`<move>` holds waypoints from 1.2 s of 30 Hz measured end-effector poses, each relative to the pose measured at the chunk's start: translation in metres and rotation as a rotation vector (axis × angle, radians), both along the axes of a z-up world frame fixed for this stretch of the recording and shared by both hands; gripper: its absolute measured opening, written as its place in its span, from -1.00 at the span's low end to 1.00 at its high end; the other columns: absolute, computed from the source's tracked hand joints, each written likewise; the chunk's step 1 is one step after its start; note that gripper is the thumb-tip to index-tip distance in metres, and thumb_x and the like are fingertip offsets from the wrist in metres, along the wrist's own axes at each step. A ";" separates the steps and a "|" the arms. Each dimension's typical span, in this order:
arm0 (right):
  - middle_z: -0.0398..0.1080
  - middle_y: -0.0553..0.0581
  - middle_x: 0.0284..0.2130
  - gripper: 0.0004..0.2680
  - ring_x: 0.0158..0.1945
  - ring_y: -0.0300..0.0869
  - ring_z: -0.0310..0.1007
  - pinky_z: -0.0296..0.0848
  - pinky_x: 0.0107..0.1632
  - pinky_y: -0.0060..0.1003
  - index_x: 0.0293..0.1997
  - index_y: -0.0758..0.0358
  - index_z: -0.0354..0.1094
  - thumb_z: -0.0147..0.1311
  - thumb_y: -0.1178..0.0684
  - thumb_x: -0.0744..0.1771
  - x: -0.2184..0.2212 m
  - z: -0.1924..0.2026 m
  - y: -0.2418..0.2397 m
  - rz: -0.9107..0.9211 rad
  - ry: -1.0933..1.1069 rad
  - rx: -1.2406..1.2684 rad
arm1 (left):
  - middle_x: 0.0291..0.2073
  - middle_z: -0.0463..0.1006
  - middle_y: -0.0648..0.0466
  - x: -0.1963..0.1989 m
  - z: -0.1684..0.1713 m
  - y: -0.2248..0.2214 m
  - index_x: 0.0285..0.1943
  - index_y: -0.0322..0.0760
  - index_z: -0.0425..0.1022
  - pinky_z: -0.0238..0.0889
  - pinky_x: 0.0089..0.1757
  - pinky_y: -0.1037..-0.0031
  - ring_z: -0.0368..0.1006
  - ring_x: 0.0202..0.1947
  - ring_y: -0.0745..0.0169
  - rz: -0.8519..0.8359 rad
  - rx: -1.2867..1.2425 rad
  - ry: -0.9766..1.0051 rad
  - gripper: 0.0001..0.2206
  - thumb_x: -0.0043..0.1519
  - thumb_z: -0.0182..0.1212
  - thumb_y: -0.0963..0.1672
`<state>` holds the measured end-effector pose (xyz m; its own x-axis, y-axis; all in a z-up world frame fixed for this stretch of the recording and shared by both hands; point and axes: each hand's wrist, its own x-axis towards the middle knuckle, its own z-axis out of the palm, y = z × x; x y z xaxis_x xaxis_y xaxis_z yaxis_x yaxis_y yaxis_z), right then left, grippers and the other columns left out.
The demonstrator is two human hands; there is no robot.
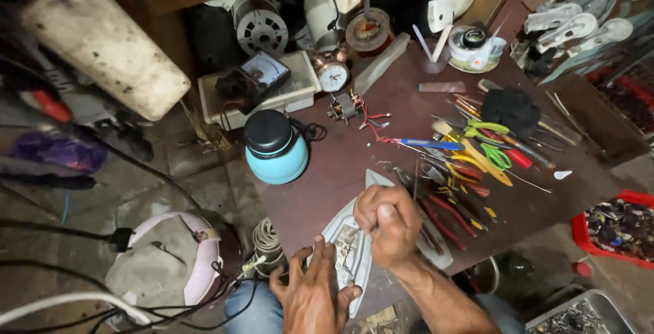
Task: Reassembling the internal components and casing of an electric iron on a workbench using hand tools.
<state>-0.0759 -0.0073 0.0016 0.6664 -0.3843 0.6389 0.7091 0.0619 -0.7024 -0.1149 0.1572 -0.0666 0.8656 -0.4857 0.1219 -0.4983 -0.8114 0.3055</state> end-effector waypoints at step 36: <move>0.06 0.06 -0.68 -0.84 -0.62 -0.22 -0.01 0.07 -0.47 -0.29 -0.35 0.22 0.02 -0.25 0.11 0.43 -0.002 0.006 0.012 0.060 -0.160 -0.075 | 0.28 0.35 -0.05 -0.001 0.034 0.001 0.26 -0.21 0.33 0.00 -0.07 -0.22 0.28 0.07 -0.18 -0.073 -0.023 -0.070 -0.30 -0.03 0.41 0.10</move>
<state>-0.0782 0.0045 0.0080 0.5744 -0.2944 0.7638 0.8087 0.0594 -0.5853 -0.1163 0.1584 -0.0322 0.8171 -0.5434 0.1923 -0.5764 -0.7655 0.2860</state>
